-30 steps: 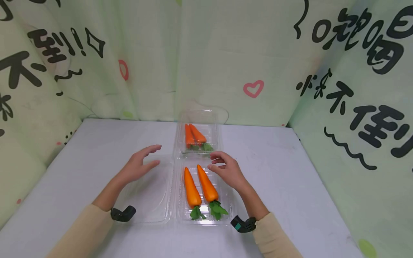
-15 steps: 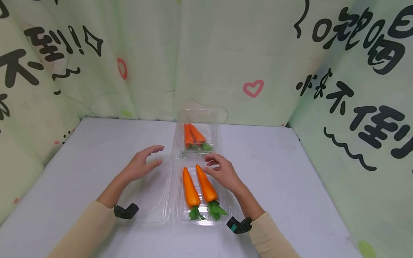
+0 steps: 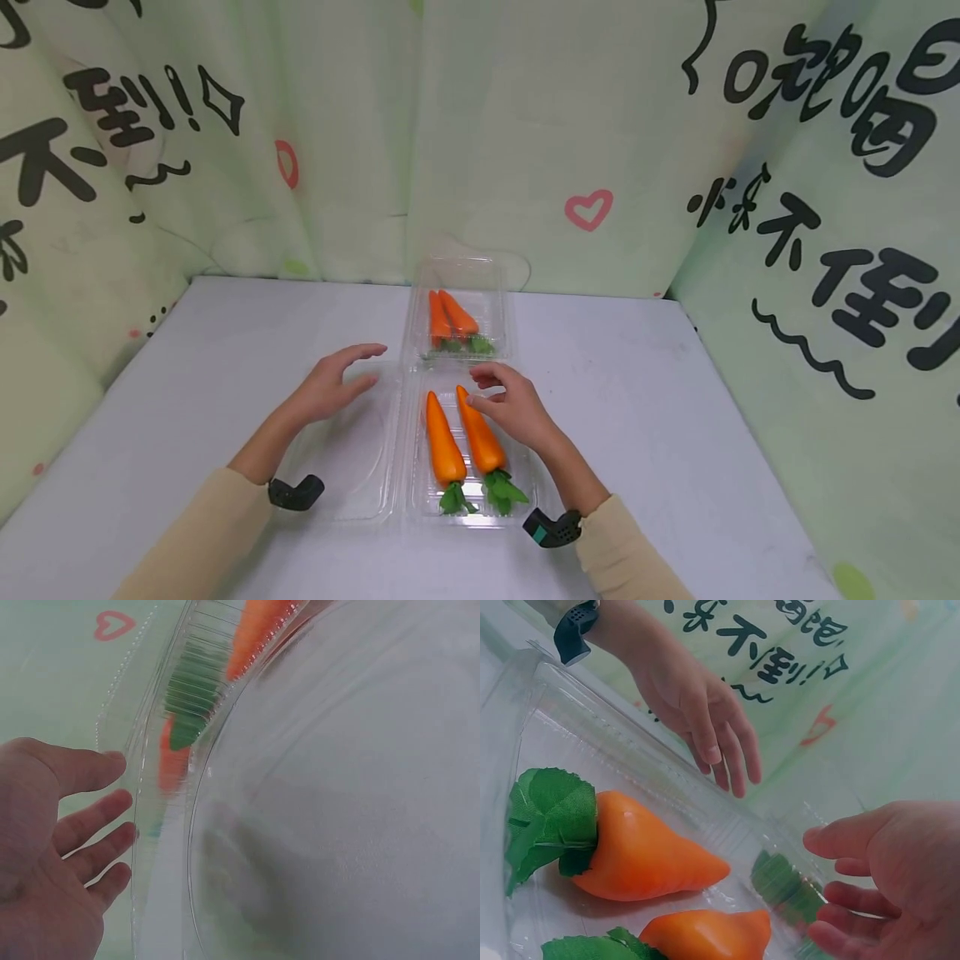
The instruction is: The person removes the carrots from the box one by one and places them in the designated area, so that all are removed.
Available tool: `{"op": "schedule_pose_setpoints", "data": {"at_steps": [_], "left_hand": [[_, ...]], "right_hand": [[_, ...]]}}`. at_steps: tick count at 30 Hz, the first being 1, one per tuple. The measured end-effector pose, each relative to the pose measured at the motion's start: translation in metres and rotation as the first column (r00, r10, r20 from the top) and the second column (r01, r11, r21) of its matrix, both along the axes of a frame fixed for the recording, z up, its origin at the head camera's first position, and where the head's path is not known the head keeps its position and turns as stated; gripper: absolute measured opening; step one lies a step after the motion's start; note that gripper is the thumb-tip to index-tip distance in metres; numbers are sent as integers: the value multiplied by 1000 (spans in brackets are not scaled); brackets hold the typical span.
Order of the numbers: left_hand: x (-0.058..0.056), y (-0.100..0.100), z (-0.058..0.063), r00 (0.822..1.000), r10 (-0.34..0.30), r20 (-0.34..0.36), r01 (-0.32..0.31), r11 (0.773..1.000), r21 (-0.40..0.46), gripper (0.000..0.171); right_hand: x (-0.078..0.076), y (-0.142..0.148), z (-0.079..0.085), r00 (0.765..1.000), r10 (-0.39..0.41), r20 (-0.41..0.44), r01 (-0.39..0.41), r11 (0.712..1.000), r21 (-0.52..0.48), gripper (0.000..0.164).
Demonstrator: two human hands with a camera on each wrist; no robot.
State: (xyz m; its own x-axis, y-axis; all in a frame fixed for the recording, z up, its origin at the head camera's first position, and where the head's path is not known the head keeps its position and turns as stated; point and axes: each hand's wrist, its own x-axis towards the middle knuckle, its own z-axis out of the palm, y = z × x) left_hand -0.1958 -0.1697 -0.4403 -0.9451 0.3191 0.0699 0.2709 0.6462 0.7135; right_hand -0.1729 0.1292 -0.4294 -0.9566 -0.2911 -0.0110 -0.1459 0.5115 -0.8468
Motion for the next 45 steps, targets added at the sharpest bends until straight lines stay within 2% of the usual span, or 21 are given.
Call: {"op": "schedule_pose_setpoints", "data": {"at_steps": [12,19,29,38,45], "left_hand": [[-6,3,-2,999,-27,-23,27,1000,-2,46],[-8,8,-7,999,-39,1,39,999,21,46],[-12,14,-8,998,-66,-15,67,997,27,45],[-16,18,-11,996,-93,-9,93,994,48,43],[-20,20,-13,994,-104,-42,106,993,49,35]], "right_hand": [[0,-2,-1,1000,-8,-1,8,1000,20,43],[3,-3,-4,1000,-18,22,16,999,52,43],[3,-7,-6,999,-34,36,30,995,96,44],[4,-9,-6,1000,-3,20,0,992,127,41],[4,-8,-7,1000,13,11,-15,989,146,43]]}}
